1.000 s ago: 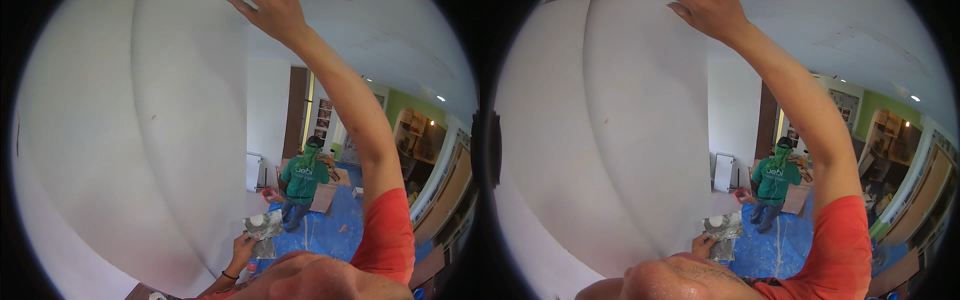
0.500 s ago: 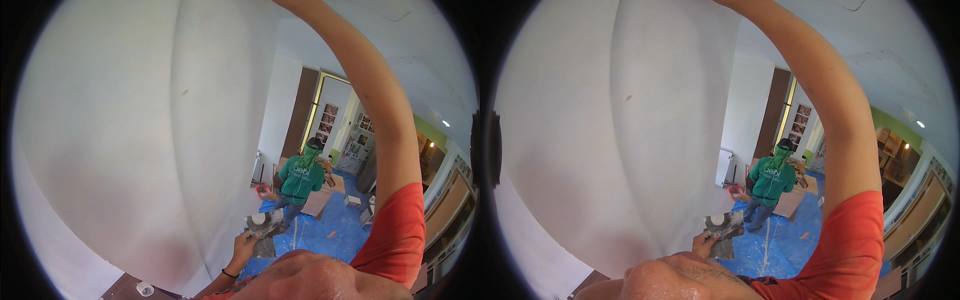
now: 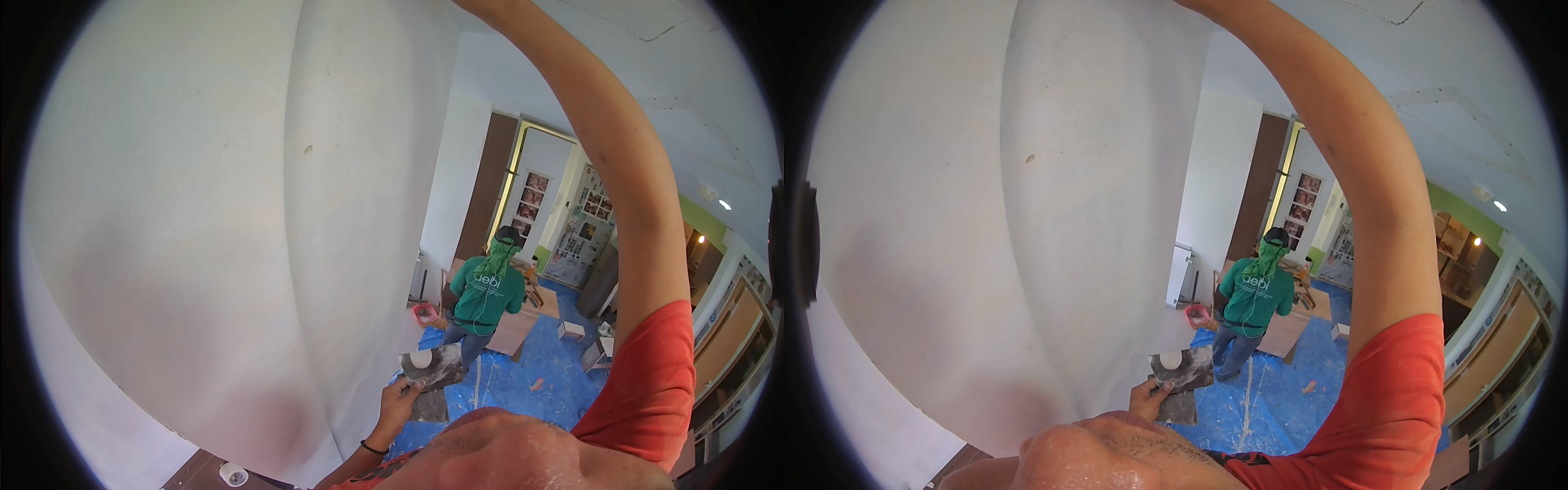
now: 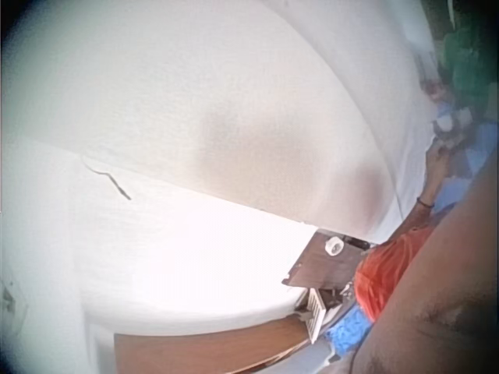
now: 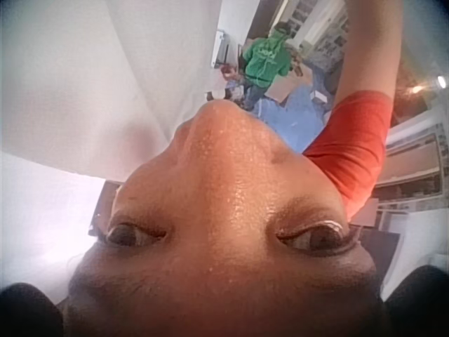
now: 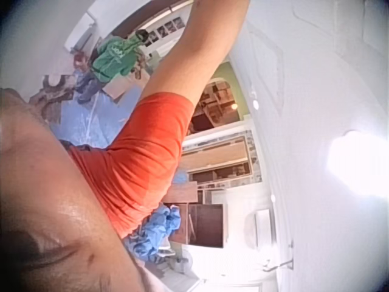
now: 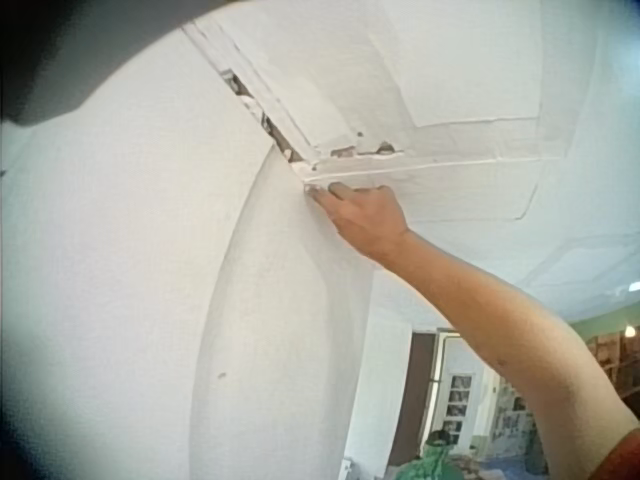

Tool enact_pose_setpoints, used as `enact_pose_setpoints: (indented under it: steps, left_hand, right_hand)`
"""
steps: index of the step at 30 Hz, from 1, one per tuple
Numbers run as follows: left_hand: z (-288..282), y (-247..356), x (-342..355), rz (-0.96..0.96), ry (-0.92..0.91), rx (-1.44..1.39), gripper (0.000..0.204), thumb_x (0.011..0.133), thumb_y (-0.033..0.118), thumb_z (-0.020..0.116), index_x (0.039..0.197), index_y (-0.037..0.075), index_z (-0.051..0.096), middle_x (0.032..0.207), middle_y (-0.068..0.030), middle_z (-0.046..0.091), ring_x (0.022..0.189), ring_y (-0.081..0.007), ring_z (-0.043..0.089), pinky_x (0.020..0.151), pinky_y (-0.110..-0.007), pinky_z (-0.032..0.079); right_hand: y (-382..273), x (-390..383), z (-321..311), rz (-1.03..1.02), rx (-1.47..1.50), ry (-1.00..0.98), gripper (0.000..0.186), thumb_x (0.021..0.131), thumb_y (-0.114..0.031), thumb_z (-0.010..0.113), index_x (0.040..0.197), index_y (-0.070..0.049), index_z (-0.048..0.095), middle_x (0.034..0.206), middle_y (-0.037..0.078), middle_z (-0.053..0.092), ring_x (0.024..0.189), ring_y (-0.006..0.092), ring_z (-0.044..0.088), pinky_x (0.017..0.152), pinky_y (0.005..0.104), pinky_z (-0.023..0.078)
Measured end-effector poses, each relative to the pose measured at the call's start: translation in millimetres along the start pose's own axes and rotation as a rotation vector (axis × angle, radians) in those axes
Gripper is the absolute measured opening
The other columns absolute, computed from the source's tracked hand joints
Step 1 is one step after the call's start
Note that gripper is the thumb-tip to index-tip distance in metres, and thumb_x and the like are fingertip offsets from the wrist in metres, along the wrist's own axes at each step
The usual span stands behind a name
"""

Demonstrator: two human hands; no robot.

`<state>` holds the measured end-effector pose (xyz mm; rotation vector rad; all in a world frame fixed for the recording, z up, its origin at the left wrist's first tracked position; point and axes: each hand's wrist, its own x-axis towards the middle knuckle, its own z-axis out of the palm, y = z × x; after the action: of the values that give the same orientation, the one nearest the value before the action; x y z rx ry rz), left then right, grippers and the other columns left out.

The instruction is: The person applies plaster to a wall using a trowel and hawk, smoothing the surface in multiple passes. The person then cuts and applies mesh tape over a wall seam using a utility knife.

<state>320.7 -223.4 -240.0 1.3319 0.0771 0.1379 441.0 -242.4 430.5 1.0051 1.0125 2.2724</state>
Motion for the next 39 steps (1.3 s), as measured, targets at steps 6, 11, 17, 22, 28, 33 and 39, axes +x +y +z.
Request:
enact_pose_setpoints:
  steps: [6, 11, 17, 22, 28, 33, 39]
  left_hand:
    - [1.6, -2.9, 1.0, 0.050, 0.004, -0.039, 0.029, 0.098, 0.024, 0.072, 0.105, -0.004, 0.075, 0.090, -0.0038, 0.072, 0.082, -0.0084, 0.057, 0.074, -0.029, 0.048]
    - [-0.3, -4.2, 1.0, 0.003, 0.000, -0.037, 0.028, 0.098, 0.023, 0.072, 0.105, -0.004, 0.074, 0.088, -0.0033, 0.070, 0.081, -0.0084, 0.057, 0.074, -0.028, 0.048]
    - [-7.1, -3.4, 2.5, 0.012, 0.016, -0.013, 0.027, 0.098, 0.023, 0.072, 0.104, -0.003, 0.075, 0.086, -0.0025, 0.069, 0.079, -0.0087, 0.056, 0.072, -0.028, 0.047]
    - [0.2, -4.9, 5.6, -0.019, -0.083, -0.006, 0.028, 0.097, 0.025, 0.073, 0.100, -0.003, 0.074, 0.084, -0.0021, 0.068, 0.076, -0.0086, 0.053, 0.068, -0.028, 0.045]
    - [1.7, -29.8, 14.9, -0.005, -0.160, 0.049, 0.032, 0.096, 0.028, 0.074, 0.094, -0.004, 0.072, 0.080, -0.0048, 0.066, 0.074, -0.0097, 0.051, 0.066, -0.030, 0.043]
    - [2.5, 0.0, 1.5, 0.061, -0.174, 0.112, 0.031, 0.096, 0.028, 0.074, 0.097, -0.004, 0.072, 0.080, -0.0071, 0.068, 0.075, -0.0114, 0.055, 0.069, -0.032, 0.046]
    - [-22.8, -16.1, 17.7, 0.040, -0.091, 0.094, 0.031, 0.096, 0.026, 0.073, 0.108, -0.002, 0.074, 0.083, -0.0072, 0.070, 0.077, -0.0133, 0.057, 0.073, -0.032, 0.048]
  right_hand:
    - [-5.1, 14.8, -3.1, 0.011, 0.086, -0.001, 0.017, 0.089, -0.014, 0.059, 0.102, -0.013, 0.070, 0.091, 0.005, 0.065, 0.069, 0.0241, 0.069, 0.056, 0.0397, 0.054]
    - [-8.2, 12.7, -16.3, -0.046, 0.127, 0.027, 0.016, 0.089, -0.012, 0.058, 0.101, -0.011, 0.068, 0.098, 0.007, 0.064, 0.089, 0.0240, 0.069, 0.065, 0.0377, 0.056]
    - [-4.8, -17.7, -48.2, -0.224, 0.190, -0.038, 0.012, 0.090, -0.014, 0.060, 0.100, -0.013, 0.067, 0.105, 0.001, 0.069, 0.100, 0.0212, 0.062, 0.087, 0.0363, 0.047]
    - [-14.9, -45.5, -131.4, -0.338, 0.337, 0.202, 0.018, 0.090, -0.011, 0.068, 0.108, -0.012, 0.069, 0.095, 0.003, 0.072, 0.097, 0.0223, 0.065, 0.090, 0.0396, 0.047]
    - [-37.6, -55.6, -314.2, 0.049, 0.711, -0.351, 0.031, 0.081, -0.026, 0.073, 0.110, -0.015, 0.068, 0.106, 0.011, 0.069, 0.103, 0.0372, 0.063, 0.087, 0.0508, 0.053]
    - [-39.9, -86.4, -375.1, -0.175, 0.749, 0.095, 0.026, 0.090, -0.019, 0.067, 0.115, -0.015, 0.064, 0.097, 0.007, 0.065, 0.075, 0.0217, 0.062, 0.067, 0.0430, 0.058]
    - [-44.6, -84.4, -272.0, 0.410, 0.602, -0.448, 0.029, 0.093, 0.003, 0.060, 0.121, -0.005, 0.064, 0.107, 0.014, 0.069, 0.091, 0.0305, 0.070, 0.074, 0.0376, 0.055]
